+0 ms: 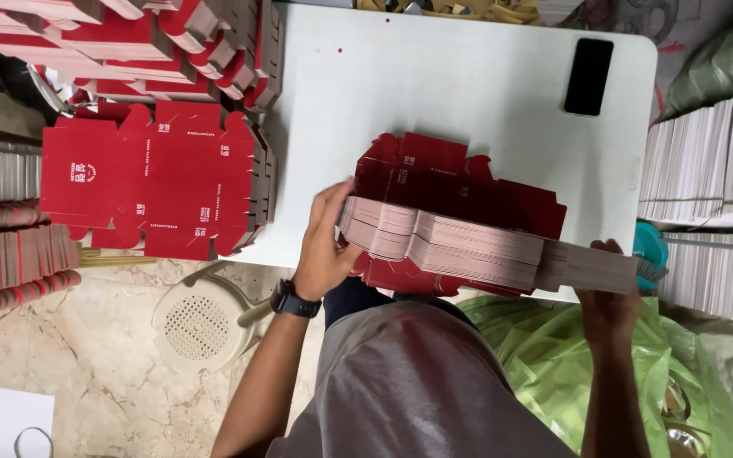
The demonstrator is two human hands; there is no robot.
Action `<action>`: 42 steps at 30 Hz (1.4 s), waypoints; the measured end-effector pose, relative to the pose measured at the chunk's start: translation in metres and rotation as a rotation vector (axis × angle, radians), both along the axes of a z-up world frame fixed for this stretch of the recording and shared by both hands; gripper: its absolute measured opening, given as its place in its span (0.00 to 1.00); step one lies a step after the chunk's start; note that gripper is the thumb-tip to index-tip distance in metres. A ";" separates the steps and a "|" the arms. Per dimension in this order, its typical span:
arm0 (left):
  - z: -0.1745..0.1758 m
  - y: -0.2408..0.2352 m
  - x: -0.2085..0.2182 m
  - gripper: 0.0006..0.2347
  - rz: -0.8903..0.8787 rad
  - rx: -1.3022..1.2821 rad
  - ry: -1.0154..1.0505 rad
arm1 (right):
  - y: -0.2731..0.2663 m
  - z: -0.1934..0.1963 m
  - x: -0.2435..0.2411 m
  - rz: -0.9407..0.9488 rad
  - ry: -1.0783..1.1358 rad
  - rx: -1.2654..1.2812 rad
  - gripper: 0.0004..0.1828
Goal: Organizing and stacking red cardboard box flats by moving them from a pallet to a table and fanning through them.
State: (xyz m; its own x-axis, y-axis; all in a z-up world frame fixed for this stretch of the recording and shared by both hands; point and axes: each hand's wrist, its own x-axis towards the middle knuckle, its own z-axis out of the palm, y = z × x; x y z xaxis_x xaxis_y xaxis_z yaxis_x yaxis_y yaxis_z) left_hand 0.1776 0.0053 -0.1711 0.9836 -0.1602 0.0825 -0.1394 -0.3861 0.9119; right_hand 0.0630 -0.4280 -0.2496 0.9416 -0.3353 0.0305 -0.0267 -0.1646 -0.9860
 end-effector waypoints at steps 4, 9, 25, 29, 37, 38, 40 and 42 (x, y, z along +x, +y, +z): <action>-0.029 -0.003 0.018 0.24 -0.053 -0.056 -0.196 | -0.070 -0.077 -0.016 -0.065 0.163 -0.201 0.18; -0.006 0.002 0.012 0.26 0.151 -0.189 -0.189 | -0.015 -0.001 -0.006 -0.098 0.119 -0.320 0.10; 0.085 0.384 0.052 0.22 0.633 0.151 0.659 | 0.443 0.097 0.155 0.296 0.408 0.210 0.29; 0.067 0.434 0.073 0.23 0.650 0.239 0.630 | 0.500 0.121 0.181 0.381 0.453 0.122 0.31; -0.010 0.480 0.096 0.33 0.519 0.447 0.672 | 0.539 0.104 0.213 0.322 0.769 0.175 0.36; -0.017 0.480 0.097 0.27 0.491 0.436 0.690 | 0.543 0.115 0.214 0.320 0.806 0.142 0.36; -0.019 0.479 0.094 0.26 0.474 0.430 0.707 | 0.547 0.119 0.215 0.342 0.839 0.064 0.37; -0.017 0.483 0.100 0.25 0.460 0.434 0.695 | 0.541 0.108 0.218 0.364 0.846 -0.002 0.39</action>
